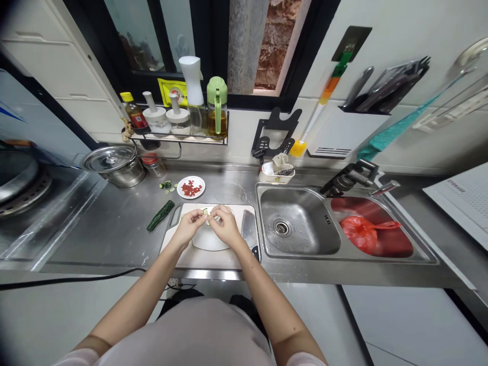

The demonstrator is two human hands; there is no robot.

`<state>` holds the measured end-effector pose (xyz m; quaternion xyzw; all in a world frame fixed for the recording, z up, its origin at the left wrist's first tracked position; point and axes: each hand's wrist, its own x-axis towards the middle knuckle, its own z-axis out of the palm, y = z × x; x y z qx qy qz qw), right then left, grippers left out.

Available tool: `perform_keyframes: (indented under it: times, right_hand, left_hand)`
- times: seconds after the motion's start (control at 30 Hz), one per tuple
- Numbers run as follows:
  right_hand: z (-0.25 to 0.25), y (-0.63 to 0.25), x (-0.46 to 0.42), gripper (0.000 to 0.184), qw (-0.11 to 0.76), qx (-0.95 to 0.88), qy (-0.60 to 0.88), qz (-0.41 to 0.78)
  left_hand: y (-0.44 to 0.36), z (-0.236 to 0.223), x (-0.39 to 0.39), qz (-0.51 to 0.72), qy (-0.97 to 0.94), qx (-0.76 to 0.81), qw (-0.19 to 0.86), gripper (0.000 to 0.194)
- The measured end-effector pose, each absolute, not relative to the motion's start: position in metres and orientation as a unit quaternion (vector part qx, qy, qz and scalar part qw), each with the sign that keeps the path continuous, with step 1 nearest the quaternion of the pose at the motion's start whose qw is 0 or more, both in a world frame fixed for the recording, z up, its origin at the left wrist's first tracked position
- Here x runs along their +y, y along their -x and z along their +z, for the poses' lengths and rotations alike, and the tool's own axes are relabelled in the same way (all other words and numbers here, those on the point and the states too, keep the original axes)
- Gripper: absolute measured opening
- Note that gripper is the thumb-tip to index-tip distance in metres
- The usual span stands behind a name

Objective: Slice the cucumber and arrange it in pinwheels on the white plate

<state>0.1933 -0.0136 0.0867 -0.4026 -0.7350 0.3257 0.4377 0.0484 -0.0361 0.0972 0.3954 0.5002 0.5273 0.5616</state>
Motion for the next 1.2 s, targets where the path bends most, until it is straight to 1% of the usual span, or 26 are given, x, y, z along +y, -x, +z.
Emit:
perform_keyframes:
  times: [0.37,0.53,0.73,0.93,1.2]
  right_hand:
    - [0.080,-0.192,-0.008,0.015,0.436,-0.698,0.415,0.387]
    - [0.072,-0.192,-0.003,0.013,0.410,-0.657,0.445,0.449]
    - [0.067,-0.191,0.001,0.014,0.399,-0.611,0.478,0.489]
    - [0.061,-0.189,0.003,0.012,0.362,-0.545,0.526,0.543]
    - [0.048,-0.186,-0.003,0.021,0.353,-0.454,0.559,0.597]
  left_hand:
    - [-0.052,0.085,-0.033,0.529,-0.365,0.510,0.571,0.022]
    - [-0.056,0.075,-0.033,0.540,-0.345,0.517,0.567,0.021]
    - [-0.061,0.067,-0.032,0.552,-0.327,0.520,0.563,0.024]
    - [-0.066,0.060,-0.030,0.552,-0.311,0.539,0.555,0.027]
    - [-0.069,0.034,-0.033,0.564,-0.288,0.546,0.549,0.033]
